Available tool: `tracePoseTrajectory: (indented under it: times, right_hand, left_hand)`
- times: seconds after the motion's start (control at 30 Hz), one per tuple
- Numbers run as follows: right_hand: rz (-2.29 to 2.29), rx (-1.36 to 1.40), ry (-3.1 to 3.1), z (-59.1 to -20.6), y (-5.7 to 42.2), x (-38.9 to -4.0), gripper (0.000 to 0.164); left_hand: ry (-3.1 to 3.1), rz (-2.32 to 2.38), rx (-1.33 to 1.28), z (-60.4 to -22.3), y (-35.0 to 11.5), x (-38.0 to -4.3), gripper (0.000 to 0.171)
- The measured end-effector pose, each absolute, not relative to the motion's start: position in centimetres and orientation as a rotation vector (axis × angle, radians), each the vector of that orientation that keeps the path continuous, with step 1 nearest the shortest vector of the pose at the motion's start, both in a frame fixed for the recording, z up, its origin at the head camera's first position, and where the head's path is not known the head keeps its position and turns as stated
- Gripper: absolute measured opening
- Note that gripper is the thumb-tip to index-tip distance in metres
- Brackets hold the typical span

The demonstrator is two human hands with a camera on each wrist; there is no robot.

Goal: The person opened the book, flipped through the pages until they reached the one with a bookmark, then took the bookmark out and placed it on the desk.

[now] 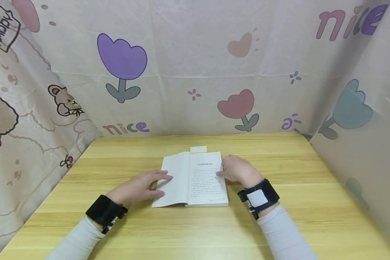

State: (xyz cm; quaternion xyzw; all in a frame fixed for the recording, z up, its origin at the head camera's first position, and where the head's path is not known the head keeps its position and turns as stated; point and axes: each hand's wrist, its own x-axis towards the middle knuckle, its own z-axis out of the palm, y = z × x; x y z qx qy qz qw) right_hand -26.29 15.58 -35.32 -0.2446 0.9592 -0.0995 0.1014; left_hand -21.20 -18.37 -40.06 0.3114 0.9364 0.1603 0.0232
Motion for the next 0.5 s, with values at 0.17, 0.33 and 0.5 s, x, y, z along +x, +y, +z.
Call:
tracePoseTrajectory:
  times: [0.17, 0.33, 0.5]
  right_hand:
    - [-0.363, -0.635, 2.798, -35.46, 15.93, -26.47, 0.018]
    - [-0.373, -0.615, 2.786, -35.58, 15.96, -26.46, 0.021]
    - [-0.349, -0.636, 2.791, -35.66, 15.97, -26.38, 0.023]
  left_hand:
    - [2.896, 0.505, 0.943, -40.1, -18.37, -21.19, 0.054]
    - [2.898, 0.495, 0.947, -40.1, -18.39, -21.21, 0.054]
    - [2.897, 0.492, 0.949, -40.09, -18.39, -21.21, 0.054]
